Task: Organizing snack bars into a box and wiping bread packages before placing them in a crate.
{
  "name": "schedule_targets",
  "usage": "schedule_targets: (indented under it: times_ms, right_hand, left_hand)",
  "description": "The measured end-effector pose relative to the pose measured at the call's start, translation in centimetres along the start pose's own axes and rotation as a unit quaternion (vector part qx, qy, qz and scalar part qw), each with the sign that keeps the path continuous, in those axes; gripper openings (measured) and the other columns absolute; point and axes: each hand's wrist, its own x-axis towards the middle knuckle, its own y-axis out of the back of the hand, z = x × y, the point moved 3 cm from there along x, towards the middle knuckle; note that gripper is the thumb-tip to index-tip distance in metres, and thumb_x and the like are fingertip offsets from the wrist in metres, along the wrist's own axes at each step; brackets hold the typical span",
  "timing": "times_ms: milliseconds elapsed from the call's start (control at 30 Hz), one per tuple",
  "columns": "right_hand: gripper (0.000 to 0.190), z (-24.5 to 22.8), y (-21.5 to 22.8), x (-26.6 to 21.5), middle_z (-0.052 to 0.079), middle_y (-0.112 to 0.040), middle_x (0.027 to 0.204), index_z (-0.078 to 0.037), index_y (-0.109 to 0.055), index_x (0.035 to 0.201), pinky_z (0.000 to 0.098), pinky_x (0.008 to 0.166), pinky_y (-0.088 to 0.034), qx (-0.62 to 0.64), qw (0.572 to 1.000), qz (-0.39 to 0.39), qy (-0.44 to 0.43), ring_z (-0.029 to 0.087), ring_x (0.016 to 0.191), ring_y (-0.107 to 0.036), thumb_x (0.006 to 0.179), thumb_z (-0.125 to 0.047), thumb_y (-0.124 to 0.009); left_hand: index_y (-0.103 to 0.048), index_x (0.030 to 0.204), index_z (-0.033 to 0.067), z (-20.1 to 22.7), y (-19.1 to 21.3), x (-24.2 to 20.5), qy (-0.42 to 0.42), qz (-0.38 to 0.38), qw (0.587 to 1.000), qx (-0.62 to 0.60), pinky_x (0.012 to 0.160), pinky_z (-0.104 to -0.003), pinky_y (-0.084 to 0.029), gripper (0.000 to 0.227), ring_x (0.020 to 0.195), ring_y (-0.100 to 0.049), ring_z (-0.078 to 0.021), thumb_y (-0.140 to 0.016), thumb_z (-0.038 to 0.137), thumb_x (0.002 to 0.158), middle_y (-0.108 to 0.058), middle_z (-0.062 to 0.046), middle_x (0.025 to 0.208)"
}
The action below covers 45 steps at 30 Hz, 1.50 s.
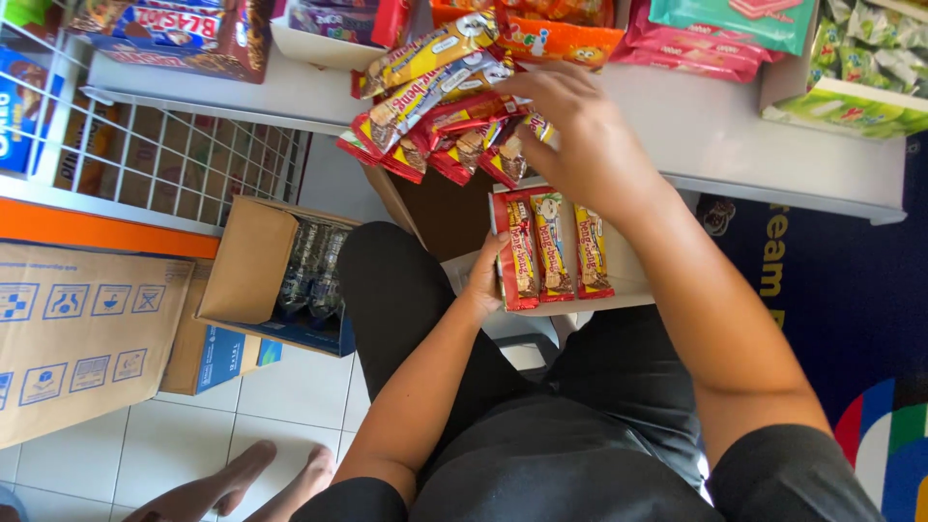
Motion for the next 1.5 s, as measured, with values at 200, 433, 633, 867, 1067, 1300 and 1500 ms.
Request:
schedule_targets:
  times_ms: [200,433,633,867,1067,1300,1500]
  right_hand:
    - [0.038,2.7,-2.8,1.8,0.019,-0.070,0.114,-0.002,-0.067,0.126,0.0496,0.104,-0.048,-0.013,0.996,-0.080,0.043,0.038,0.113,-0.065,0.089,-0.001,-0.071]
    - [0.033,4.1,0.6,-1.6,0.017,-0.071,0.121,-0.003,-0.064,0.136,0.0397,0.096,-0.055,0.074,0.995,-0.050,-0.052,0.029,0.111,-0.068,0.103,-0.001,-0.069]
    - [0.041,5.9,2.2,-8.7,0.007,-0.069,0.126,0.002,-0.057,0.146,0.0268,0.091,-0.054,0.369,0.883,-0.002,-0.290,0.011,0.105,-0.064,0.105,-0.002,-0.064]
    - [0.044,3.3,2.8,-17.1,0.005,-0.069,0.123,0.002,-0.055,0.142,0.0256,0.090,-0.054,0.442,0.805,-0.038,-0.395,0.009,0.107,-0.065,0.099,-0.001,-0.061]
    - [0.043,4.2,-3.7,-23.2,0.009,-0.068,0.109,-0.002,-0.058,0.144,0.0254,0.079,-0.053,0.366,0.817,-0.097,-0.435,0.009,0.093,-0.063,0.100,-0.003,-0.062]
    - [0.043,2.1,-8.8,-21.2,0.019,-0.067,0.117,0.001,-0.055,0.141,0.0361,0.089,-0.056,0.208,0.904,0.008,-0.374,0.026,0.105,-0.068,0.098,-0.004,-0.062]
    - [0.042,-0.3,-8.0,-18.7,0.030,-0.063,0.120,0.004,-0.057,0.134,0.0475,0.092,-0.052,0.068,0.943,-0.012,-0.325,0.047,0.107,-0.063,0.093,-0.002,-0.064]
  left_hand:
    - [-0.046,0.148,0.0166,0.2,-0.2,-0.2,-0.002,-0.016,1.000,-0.026,0.106,-0.053,-0.051,0.074,0.122,-0.062,-0.0301,-0.073,0.044,0.085,-0.061,-0.012,0.136]
    - [-0.046,0.146,0.0197,0.2,-0.5,-0.5,0.016,0.003,1.000,-0.018,0.105,-0.054,-0.051,0.075,0.122,-0.062,-0.0302,-0.074,0.046,0.082,-0.061,-0.011,0.136]
    - [-0.047,0.145,0.0159,0.2,-0.7,-0.5,0.036,0.008,0.999,-0.017,0.103,-0.057,-0.052,0.074,0.119,-0.063,-0.0330,-0.074,0.046,0.083,-0.061,-0.014,0.134]
    - [-0.051,0.143,0.0095,-0.3,0.4,-0.4,0.025,0.009,1.000,-0.014,0.107,-0.053,-0.051,0.072,0.121,-0.063,-0.0319,-0.072,0.048,0.085,-0.064,-0.014,0.132]
    - [-0.052,0.142,0.0094,-0.7,1.3,-0.3,0.001,0.027,1.000,0.014,0.107,-0.050,-0.051,0.073,0.120,-0.064,-0.0305,-0.071,0.050,0.085,-0.064,-0.014,0.132]
    - [-0.051,0.142,0.0081,-0.8,1.4,-0.5,-0.012,0.020,1.000,0.018,0.105,-0.049,-0.053,0.072,0.118,-0.064,-0.0302,-0.071,0.050,0.087,-0.065,-0.015,0.131]
    - [-0.049,0.143,0.0110,0.5,-1.6,-1.4,-0.032,-0.001,0.999,0.021,0.106,-0.048,-0.053,0.068,0.118,-0.065,-0.0278,-0.070,0.045,0.089,-0.064,-0.013,0.131]
